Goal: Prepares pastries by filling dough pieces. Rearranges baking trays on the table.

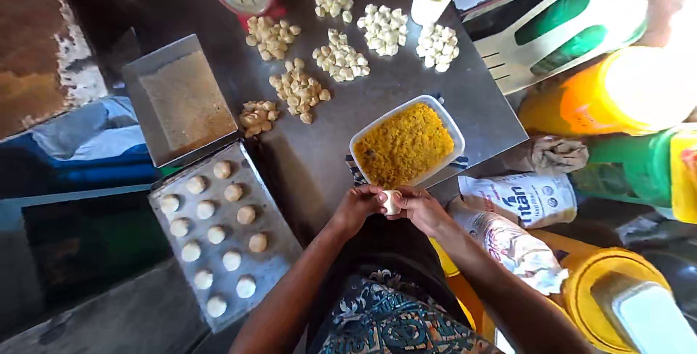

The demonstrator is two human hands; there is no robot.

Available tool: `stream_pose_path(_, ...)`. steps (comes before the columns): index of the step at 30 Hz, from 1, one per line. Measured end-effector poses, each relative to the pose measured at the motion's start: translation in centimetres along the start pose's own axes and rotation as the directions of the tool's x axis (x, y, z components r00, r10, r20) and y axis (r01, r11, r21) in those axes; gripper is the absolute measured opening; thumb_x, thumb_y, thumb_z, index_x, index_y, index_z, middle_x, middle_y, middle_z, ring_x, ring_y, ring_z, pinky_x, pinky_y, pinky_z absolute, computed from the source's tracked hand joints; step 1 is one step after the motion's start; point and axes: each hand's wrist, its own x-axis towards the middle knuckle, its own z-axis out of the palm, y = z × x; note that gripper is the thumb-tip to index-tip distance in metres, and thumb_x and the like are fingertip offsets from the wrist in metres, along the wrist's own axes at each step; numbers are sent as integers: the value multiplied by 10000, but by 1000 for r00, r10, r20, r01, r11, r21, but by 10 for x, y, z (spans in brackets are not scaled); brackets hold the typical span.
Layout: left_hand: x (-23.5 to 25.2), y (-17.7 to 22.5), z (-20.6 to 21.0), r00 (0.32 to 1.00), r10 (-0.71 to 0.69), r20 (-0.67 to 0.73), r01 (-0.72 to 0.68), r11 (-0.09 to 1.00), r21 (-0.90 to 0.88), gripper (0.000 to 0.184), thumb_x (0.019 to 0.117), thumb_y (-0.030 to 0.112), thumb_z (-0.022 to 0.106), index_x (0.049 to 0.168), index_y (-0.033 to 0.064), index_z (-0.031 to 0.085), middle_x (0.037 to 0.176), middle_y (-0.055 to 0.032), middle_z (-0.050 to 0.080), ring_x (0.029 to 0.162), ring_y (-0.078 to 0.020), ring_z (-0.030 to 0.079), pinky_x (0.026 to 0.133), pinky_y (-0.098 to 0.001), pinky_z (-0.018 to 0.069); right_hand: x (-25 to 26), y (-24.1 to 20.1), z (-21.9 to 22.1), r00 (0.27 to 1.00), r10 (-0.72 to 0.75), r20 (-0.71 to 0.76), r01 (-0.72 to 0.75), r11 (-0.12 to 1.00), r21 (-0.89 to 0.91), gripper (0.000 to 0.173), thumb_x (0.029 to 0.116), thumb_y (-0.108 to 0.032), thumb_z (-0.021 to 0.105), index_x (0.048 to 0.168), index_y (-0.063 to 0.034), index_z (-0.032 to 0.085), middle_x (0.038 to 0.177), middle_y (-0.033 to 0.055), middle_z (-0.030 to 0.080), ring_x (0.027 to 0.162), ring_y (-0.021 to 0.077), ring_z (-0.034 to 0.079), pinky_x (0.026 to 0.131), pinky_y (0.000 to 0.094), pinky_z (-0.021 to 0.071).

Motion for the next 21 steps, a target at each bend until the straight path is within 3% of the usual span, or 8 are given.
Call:
stream_pose_path(2, 10, -9, -5, 993, 90, -83, -82, 992, 91, 190, 991, 83, 654, 1124, -45, 695, 1019, -120, 734, 894, -208, 722, 840, -400, 622, 22, -30, -17, 998, 56, 11, -55, 997, -51, 167, 997, -139, 585, 1033, -16, 691, 975, 98, 731, 871, 224, 723, 806, 439, 628)
stream_pose_path(4, 24, -15, -16, 968, 210, -135, -138, 900, 412, 279, 1020, 147, 632, 1246, -7, 687, 1199, -122, 720, 1029, -197, 728, 906, -378, 627, 62, -57, -39, 980, -127, -150, 62, 924, -377, 194, 1030, -145, 594, 1104, 1, 698, 1002, 109, 731, 868, 209, 724, 816, 405, 628)
stream_pose_path(7, 35, -25, -23, 963, 240, -126, -58, 637, 768, 337, 1027, 248, 611, 1320, 101, 688, 1262, -89, 697, 1032, -149, 712, 910, -328, 603, 116, -67, -70, 859, -488, -153, 39, 360, -932, 298, 963, -295, 732, 1132, -51, 712, 1048, 190, 706, 905, 358, 694, 811, 586, 569)
stream_pose_path(10, 40, -34, -23, 945, 305, -117, -78, 558, 826, 291, 1033, 208, 586, 1264, 87, 715, 1195, -96, 713, 974, -142, 709, 895, -302, 596, 142, -60, -47, 915, -401, -51, -47, 20, -999, 588, 825, -284, 874, 1284, -9, 631, 1336, 273, 573, 1119, 487, 621, 888, 658, 542)
stream_pose_path(13, 42, -37, -23, 924, 352, -148, -80, 557, 826, 252, 1033, 155, 560, 1191, 72, 739, 1128, -85, 726, 972, -125, 712, 902, -289, 595, 165, -40, -34, 940, -340, 15, -77, -256, -963, 521, 859, -177, 829, 1267, 41, 591, 1324, 302, 522, 1038, 488, 643, 749, 594, 584)
stream_pose_path(15, 43, -44, -16, 922, 356, -153, -75, 551, 831, 248, 1031, 141, 552, 1171, 77, 747, 1119, -78, 733, 996, -127, 713, 927, -300, 590, 169, -37, -48, 945, -327, 22, -78, -292, -953, 347, 880, -42, 730, 1208, 8, 630, 1278, 276, 557, 990, 467, 657, 707, 595, 584)
stream_pose_path(17, 42, -38, -15, 906, 394, -154, -91, 538, 838, 234, 1017, 119, 571, 1142, 69, 762, 1097, -89, 750, 1002, -149, 724, 947, -331, 589, 175, -50, -52, 945, -328, 4, -83, -252, -964, 269, 939, -110, 660, 1205, -80, 692, 1289, 204, 619, 1044, 424, 669, 783, 607, 579)
stream_pose_path(21, 28, -14, -16, 916, 369, -155, -123, 627, 769, 249, 1035, 137, 568, 1172, 27, 743, 1128, -134, 741, 1017, -195, 725, 965, -363, 581, 163, -74, -43, 931, -364, 19, 27, 18, -999, 289, 976, -178, 634, 1210, -35, 726, 1223, 241, 683, 1142, 426, 652, 987, 637, 500)
